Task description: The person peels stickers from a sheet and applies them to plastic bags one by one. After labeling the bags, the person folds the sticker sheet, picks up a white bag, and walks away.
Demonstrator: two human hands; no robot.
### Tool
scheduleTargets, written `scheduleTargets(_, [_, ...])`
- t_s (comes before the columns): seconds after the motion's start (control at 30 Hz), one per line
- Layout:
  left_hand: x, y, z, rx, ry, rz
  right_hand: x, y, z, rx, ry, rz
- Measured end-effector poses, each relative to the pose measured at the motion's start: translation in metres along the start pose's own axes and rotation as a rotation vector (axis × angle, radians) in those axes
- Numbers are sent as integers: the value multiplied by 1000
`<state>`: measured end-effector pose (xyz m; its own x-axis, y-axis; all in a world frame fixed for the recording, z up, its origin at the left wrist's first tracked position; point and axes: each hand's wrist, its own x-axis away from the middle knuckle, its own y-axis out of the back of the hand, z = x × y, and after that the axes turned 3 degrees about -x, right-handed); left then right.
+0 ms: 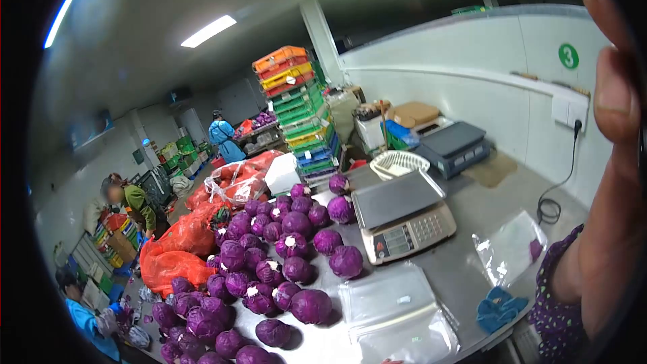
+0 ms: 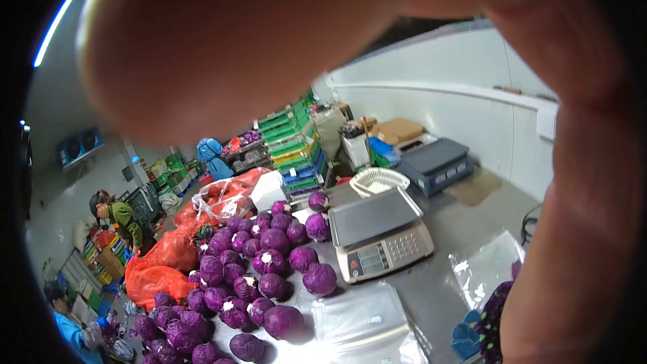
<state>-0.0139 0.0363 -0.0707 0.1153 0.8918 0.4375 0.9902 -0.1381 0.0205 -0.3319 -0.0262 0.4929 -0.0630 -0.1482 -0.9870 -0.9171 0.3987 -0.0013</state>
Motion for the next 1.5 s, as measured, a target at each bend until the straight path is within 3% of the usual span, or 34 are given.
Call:
scheduleTargets(0.17, [-9,7,2,-64,45,152,29,-18,-6,-52,-47,10])
scheduleTargets(0.23, [-29,15,24,-366,-172,108,36,-24,-8,-75,-80,20])
scheduleTargets(0.33, [-21,18,22,-264,-122,136,42,-29,-10,-91,-123,28])
scheduleTargets(0.4, [-36,20,37,-194,-242,184,42,-30,-10,-98,-125,25])
scheduleTargets(0.57, [9,6,-57,-219,-41,97,49,-39,8,-146,-86,17])
scheduleTargets(0.63, [7,6,-50,-256,-237,70,68,-45,35,-214,-55,53])
scheduleTargets(0.67, [15,5,-71,-302,-37,101,78,-49,47,-267,-48,86])
scheduleTargets(0.73, [-7,13,-31,-173,-181,154,89,-49,72,-342,-7,138])
scheduleTargets(0.9, [-11,12,-25,-181,-210,153,79,-49,63,-283,-125,50])
scheduleTargets(0.97, [-31,15,13,-154,-191,143,81,-56,61,-276,-174,52])
scheduleTargets(1.0, [-5,10,-30,-198,-206,109,82,-58,61,-274,-192,57])
scheduleTargets(1.23, [1,7,-40,-119,-200,130,74,-67,68,-157,-300,71])
scheduleTargets(1.27, [1,8,-40,-103,-209,145,75,-77,79,49,-185,-271])
scheduleTargets(1.3, [2,10,-40,-90,-191,134,68,-50,78,-75,-197,-225])
scheduleTargets(1.33, [1,11,-41,-117,-198,141,72,-38,93,-659,-52,-240])
scheduleTargets(1.4, [-9,7,-27,-156,-289,85,57,-11,121,-678,128,98])
scheduleTargets(1.5, [-9,9,-30,-222,-289,126,51,-19,120,-615,193,190])
